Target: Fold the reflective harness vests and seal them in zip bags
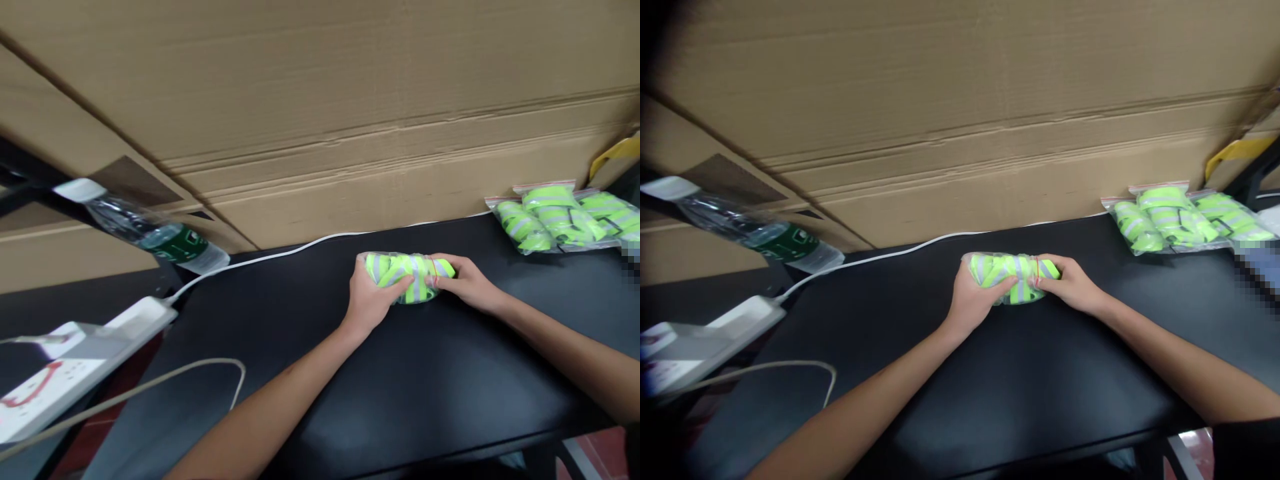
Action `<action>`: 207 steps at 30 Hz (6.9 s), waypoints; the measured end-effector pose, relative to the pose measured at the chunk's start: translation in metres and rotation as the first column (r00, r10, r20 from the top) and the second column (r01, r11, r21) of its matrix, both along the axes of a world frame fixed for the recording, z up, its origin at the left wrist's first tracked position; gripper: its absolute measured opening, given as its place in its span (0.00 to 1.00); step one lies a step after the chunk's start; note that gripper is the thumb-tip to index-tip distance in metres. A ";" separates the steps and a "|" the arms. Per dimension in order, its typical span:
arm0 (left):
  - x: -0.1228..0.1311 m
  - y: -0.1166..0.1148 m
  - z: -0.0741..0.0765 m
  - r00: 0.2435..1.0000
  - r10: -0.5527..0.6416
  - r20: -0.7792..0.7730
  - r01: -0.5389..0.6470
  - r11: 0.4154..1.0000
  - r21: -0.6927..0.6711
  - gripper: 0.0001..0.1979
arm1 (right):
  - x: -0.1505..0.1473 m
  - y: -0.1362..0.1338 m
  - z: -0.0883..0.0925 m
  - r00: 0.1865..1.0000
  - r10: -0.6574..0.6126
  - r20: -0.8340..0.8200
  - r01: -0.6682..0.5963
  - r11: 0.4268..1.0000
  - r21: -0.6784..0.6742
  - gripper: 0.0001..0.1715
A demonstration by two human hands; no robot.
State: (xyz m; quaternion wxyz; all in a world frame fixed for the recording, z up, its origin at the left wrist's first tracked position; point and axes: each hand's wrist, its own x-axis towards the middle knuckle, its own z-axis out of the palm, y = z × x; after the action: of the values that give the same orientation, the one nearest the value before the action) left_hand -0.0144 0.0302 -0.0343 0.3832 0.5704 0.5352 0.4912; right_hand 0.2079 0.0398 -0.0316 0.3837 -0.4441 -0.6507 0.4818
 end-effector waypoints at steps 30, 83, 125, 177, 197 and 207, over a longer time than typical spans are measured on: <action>0.003 -0.010 -0.007 0.989 -0.149 0.017 0.148 0.988 0.051 0.26 | -0.010 -0.005 0.007 0.994 -0.101 -0.029 0.096 0.983 -0.156 0.24; -0.028 -0.003 -0.003 0.693 -0.275 -0.666 0.543 0.807 0.232 0.31 | 0.024 -0.006 -0.003 0.932 0.034 0.361 -0.213 0.857 0.468 0.38; -0.044 -0.048 0.019 0.533 -0.056 -0.844 0.782 0.413 0.467 0.15 | 0.039 -0.028 0.047 0.860 0.075 0.504 -0.294 0.881 0.371 0.20; -0.036 -0.108 0.019 0.653 0.123 -0.747 0.438 0.744 0.505 0.18 | 0.031 -0.086 0.023 0.817 -0.487 -0.309 0.145 0.691 -0.708 0.12; -0.052 -0.130 0.014 0.720 -0.181 -0.670 0.215 0.976 -0.034 0.36 | -0.024 -0.100 0.043 0.787 0.175 0.592 -0.184 0.982 -0.045 0.20; -0.032 -0.091 0.021 0.636 0.179 -0.750 0.340 0.808 0.482 0.21 | -0.002 -0.076 0.031 0.931 -0.003 0.365 -0.270 0.666 0.695 0.08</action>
State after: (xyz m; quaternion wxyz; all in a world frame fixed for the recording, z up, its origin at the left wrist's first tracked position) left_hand -0.0462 -0.0607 -0.0137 -0.0524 0.8363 0.4404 0.3222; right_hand 0.2062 -0.0365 -0.0007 0.3760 -0.2774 -0.8754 0.1237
